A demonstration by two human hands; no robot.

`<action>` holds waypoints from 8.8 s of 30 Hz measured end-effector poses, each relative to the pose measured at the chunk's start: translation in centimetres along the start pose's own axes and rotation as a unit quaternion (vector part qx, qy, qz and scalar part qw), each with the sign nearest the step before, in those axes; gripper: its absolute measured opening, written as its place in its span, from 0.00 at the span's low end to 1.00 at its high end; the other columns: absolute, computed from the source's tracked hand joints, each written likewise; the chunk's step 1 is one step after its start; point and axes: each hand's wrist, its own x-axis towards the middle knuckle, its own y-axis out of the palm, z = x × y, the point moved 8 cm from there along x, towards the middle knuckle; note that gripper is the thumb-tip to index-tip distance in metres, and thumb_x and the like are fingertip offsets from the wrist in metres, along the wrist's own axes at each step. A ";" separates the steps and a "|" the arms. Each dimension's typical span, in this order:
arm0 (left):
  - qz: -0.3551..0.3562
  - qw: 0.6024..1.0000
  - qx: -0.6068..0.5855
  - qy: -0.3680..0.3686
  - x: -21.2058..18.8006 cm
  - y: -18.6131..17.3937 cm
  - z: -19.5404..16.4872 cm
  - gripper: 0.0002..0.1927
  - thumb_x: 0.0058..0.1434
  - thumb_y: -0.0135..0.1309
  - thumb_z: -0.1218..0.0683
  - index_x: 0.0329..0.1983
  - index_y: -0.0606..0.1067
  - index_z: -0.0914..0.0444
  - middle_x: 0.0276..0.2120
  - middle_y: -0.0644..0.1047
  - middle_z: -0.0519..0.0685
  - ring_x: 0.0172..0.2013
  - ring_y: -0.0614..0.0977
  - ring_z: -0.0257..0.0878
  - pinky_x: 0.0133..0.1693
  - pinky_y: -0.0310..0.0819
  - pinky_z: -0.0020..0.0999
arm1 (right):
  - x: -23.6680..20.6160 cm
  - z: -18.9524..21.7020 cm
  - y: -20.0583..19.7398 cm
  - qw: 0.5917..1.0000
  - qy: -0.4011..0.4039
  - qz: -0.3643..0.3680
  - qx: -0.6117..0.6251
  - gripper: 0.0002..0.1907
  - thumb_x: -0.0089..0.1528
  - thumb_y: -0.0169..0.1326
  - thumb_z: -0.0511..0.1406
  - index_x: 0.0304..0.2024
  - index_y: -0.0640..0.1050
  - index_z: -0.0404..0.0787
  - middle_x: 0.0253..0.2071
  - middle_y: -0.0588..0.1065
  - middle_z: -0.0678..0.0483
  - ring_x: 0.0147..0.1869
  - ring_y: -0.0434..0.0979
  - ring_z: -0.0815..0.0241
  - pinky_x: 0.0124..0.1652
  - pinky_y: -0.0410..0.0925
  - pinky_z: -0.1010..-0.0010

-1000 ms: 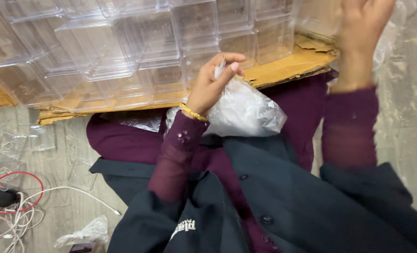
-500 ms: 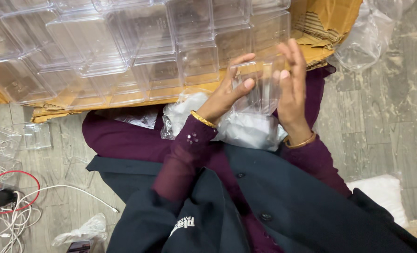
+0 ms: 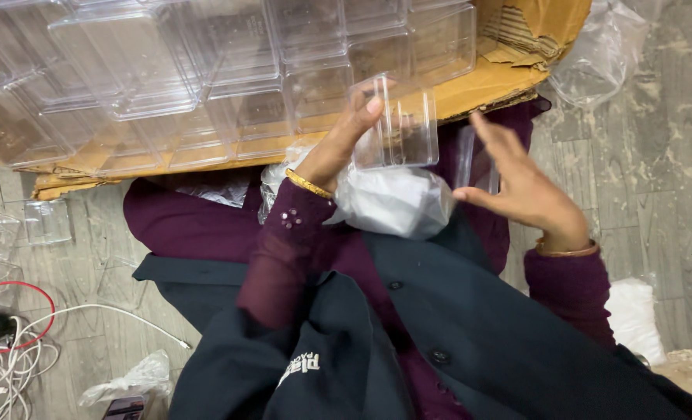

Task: The person sits on the floor and unpacks clear plastic boxes from plastic bags, pulling each box out and placing it onto a large stack of boxes in front of them. They open and empty bags one at a time and arrange the boxes on the pile.

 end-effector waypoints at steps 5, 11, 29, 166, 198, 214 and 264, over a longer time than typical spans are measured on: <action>0.012 0.998 0.063 -0.003 0.3 1.4 0.4 0.43 0.67 0.42 0.28 0.75 0.59 0.61 0.68 0.67 0.57 0.68 0.68 0.46 0.70 0.51 0.43 | 0.5 3.5 -0.8 0.991 -0.104 -0.078 0.020 0.60 0.55 0.70 0.44 0.80 0.48 0.44 0.79 0.56 0.44 0.83 0.55 0.44 0.77 0.55 0.55; 0.021 0.997 0.069 -0.005 0.9 2.7 0.9 0.48 0.67 0.35 0.25 0.76 0.57 0.65 0.73 0.61 0.57 0.74 0.60 0.47 0.72 0.50 0.40 | 3.0 7.0 -0.7 0.985 -0.162 -0.050 0.032 0.65 0.51 0.74 0.44 0.79 0.47 0.41 0.72 0.60 0.42 0.76 0.62 0.44 0.72 0.60 0.55; -0.245 0.922 0.278 0.116 -3.0 -3.2 -2.2 0.27 0.72 0.50 0.42 0.66 0.66 0.63 0.48 0.77 0.53 0.49 0.78 0.40 0.52 0.73 0.35 | 7.8 -0.1 2.2 0.973 0.003 -0.230 -0.020 0.59 0.68 0.69 0.50 0.81 0.38 0.50 0.68 0.58 0.37 0.71 0.64 0.41 0.68 0.65 0.48; -0.111 0.983 -0.020 0.148 -1.3 -0.2 0.0 0.13 0.76 0.58 0.52 0.40 0.76 0.66 0.36 0.74 0.40 0.41 0.70 0.28 0.44 0.65 0.25 | 4.6 3.5 1.5 0.930 -0.009 -0.182 0.318 0.11 0.74 0.54 0.34 0.52 0.81 0.33 0.47 0.81 0.54 0.50 0.78 0.70 0.52 0.70 0.79; -0.121 0.969 0.167 0.139 2.7 -1.4 1.8 0.07 0.70 0.48 0.61 0.47 0.76 0.65 0.35 0.79 0.57 0.28 0.81 0.43 0.33 0.79 0.39 | 5.4 -8.0 0.6 0.895 0.060 -0.210 0.389 0.07 0.72 0.50 0.25 0.48 0.79 0.34 0.44 0.79 0.55 0.47 0.78 0.68 0.50 0.71 0.76; -0.079 0.873 0.424 0.226 6.6 6.4 -1.2 0.09 0.70 0.53 0.51 0.47 0.78 0.60 0.41 0.82 0.56 0.43 0.84 0.58 0.45 0.76 0.46 | -1.1 -6.0 4.4 0.808 0.031 0.050 0.586 0.28 0.69 0.59 0.47 0.55 0.75 0.27 0.50 0.79 0.47 0.51 0.79 0.59 0.51 0.74 0.69; -0.130 0.981 -0.015 0.146 3.9 0.6 1.4 0.08 0.67 0.62 0.54 0.37 0.77 0.64 0.34 0.77 0.40 0.36 0.74 0.26 0.40 0.68 0.24 | 4.1 3.3 0.0 0.957 -0.019 -0.258 0.131 0.05 0.70 0.57 0.27 0.47 0.81 0.30 0.40 0.81 0.51 0.41 0.82 0.65 0.42 0.72 0.76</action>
